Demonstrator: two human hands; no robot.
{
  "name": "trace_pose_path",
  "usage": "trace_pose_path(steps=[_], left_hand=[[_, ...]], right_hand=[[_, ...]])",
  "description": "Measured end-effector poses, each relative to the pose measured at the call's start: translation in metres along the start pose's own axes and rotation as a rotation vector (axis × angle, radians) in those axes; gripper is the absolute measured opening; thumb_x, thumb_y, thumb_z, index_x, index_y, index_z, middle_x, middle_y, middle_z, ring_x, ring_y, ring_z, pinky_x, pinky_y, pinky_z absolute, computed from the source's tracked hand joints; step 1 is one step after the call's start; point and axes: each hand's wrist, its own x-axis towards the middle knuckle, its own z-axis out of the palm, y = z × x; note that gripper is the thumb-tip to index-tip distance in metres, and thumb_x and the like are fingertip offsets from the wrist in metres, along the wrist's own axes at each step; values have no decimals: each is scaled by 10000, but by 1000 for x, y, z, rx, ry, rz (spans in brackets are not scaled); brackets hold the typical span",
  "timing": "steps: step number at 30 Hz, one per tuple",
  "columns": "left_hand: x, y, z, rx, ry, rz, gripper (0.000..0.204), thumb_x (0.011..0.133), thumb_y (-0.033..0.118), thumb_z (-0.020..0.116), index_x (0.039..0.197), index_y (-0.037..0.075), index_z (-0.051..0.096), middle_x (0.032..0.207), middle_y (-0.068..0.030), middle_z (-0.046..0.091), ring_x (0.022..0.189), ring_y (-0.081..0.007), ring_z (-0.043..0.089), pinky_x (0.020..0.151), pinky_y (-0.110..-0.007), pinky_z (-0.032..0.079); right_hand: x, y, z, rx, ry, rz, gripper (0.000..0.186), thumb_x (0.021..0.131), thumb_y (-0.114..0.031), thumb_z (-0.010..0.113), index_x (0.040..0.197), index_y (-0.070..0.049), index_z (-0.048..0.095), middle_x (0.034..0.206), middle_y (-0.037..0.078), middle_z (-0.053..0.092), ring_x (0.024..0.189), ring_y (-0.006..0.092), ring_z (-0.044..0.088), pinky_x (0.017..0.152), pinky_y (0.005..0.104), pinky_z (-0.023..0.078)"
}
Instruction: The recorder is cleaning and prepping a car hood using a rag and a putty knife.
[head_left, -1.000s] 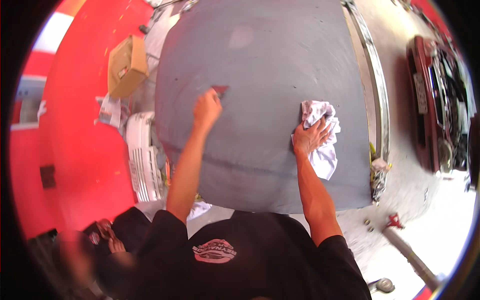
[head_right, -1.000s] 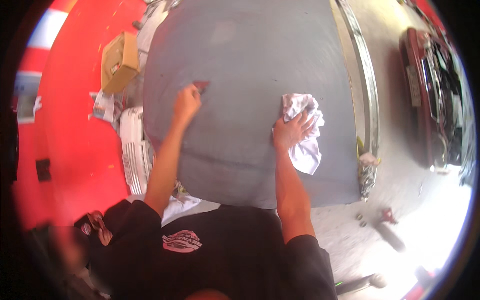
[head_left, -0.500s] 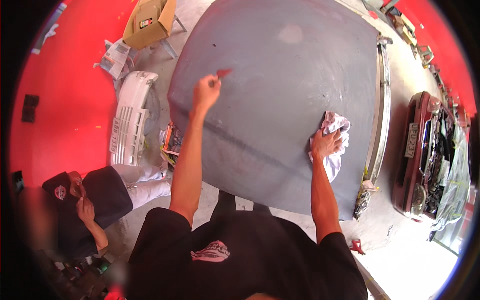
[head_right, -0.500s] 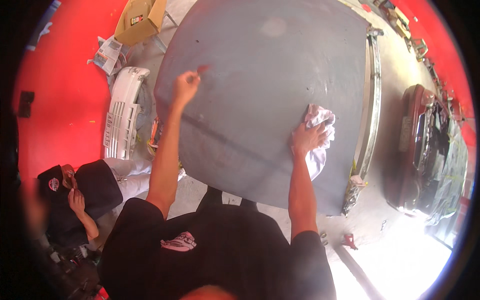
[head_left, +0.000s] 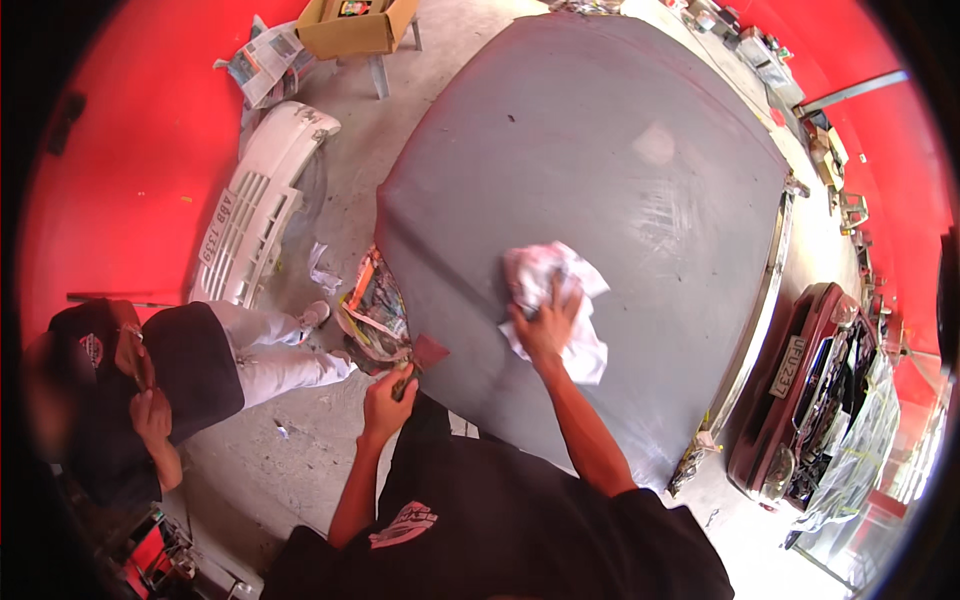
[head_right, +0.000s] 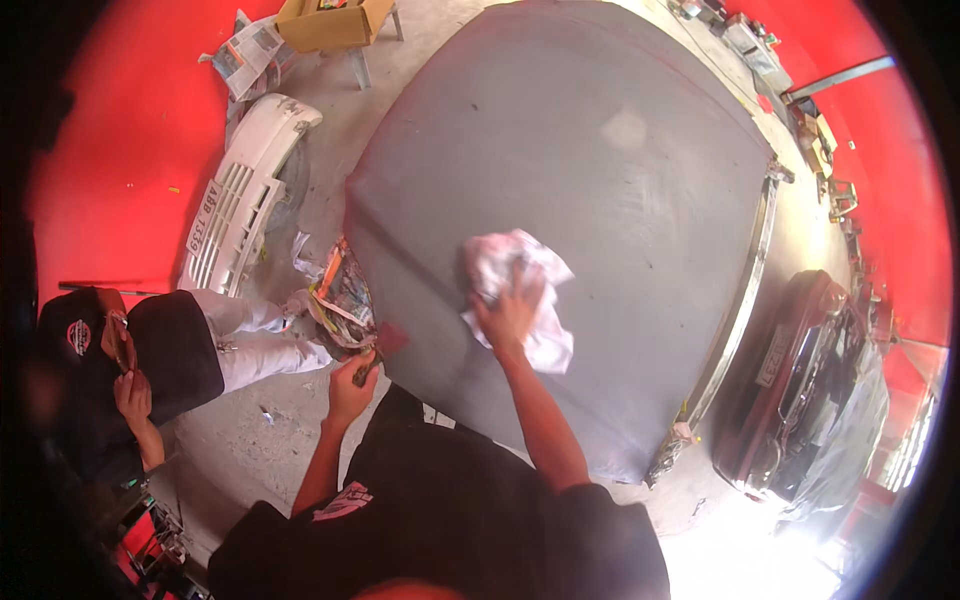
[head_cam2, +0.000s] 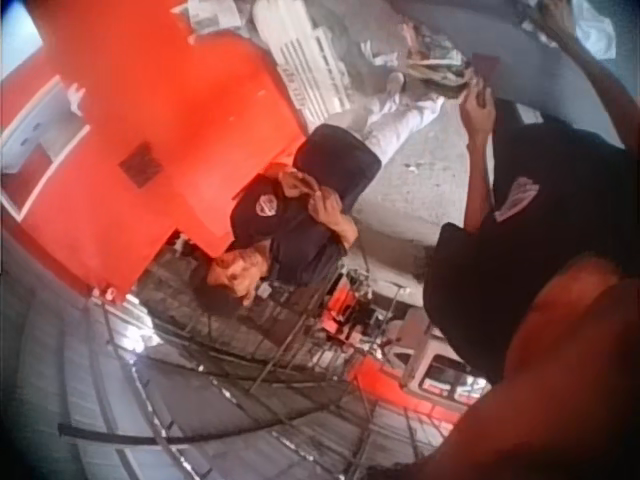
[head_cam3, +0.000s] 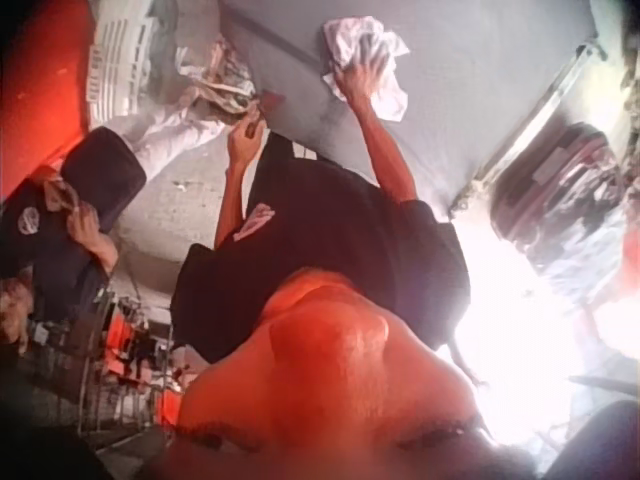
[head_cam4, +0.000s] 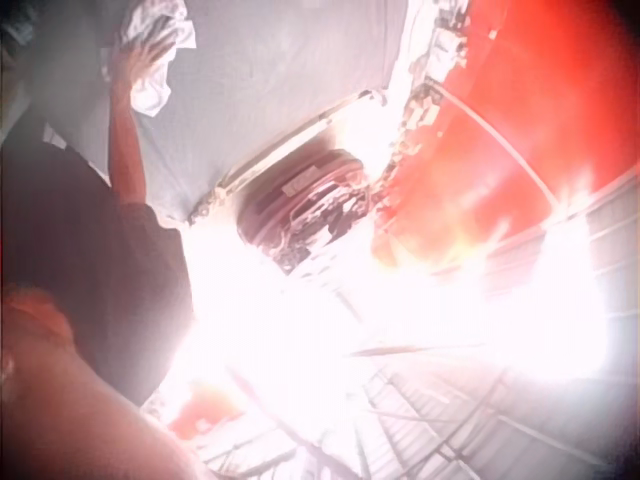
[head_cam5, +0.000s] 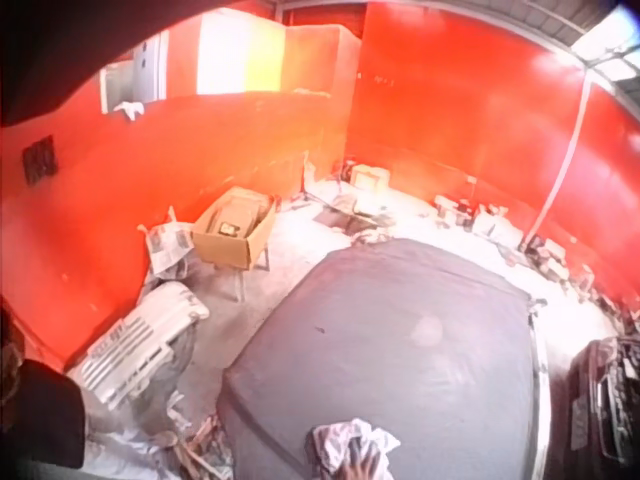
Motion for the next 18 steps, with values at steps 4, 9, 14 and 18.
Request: trace_pose_path(steps=[4,9,14,18], left_hand=[[-4,-17,-10,-147,95,-44,271,863,48,693,1122,-21,661,925,-155,700,877,-168,680,787,-300,519],[13,-38,-26,-243,272,-166,238,878,21,678,1106,-39,653,1003,-135,711,896,-150,666,772,-294,526],[16,-57,-54,-282,256,-284,265,890,9,657,1146,-53,630,1048,-143,700,921,-156,653,785,-296,520],[5,-66,-62,-272,262,-350,261,906,10,629,1155,-69,615,1086,-161,688,1000,-162,629,825,-294,505]], right_hand=[[91,-106,19,121,-71,-448,500,743,-425,765,1085,-67,698,1551,62,342,1464,377,196,1190,536,159],[196,-188,70,97,-79,-808,574,699,-399,776,1198,-146,651,1461,50,463,1424,314,302,1197,474,200],[295,-176,73,49,50,-607,668,702,-402,771,1276,-117,582,1437,39,488,1379,347,355,1151,464,291],[320,-99,38,109,206,-281,618,731,-345,732,1270,-74,598,1468,81,455,1379,382,350,1155,475,281]])
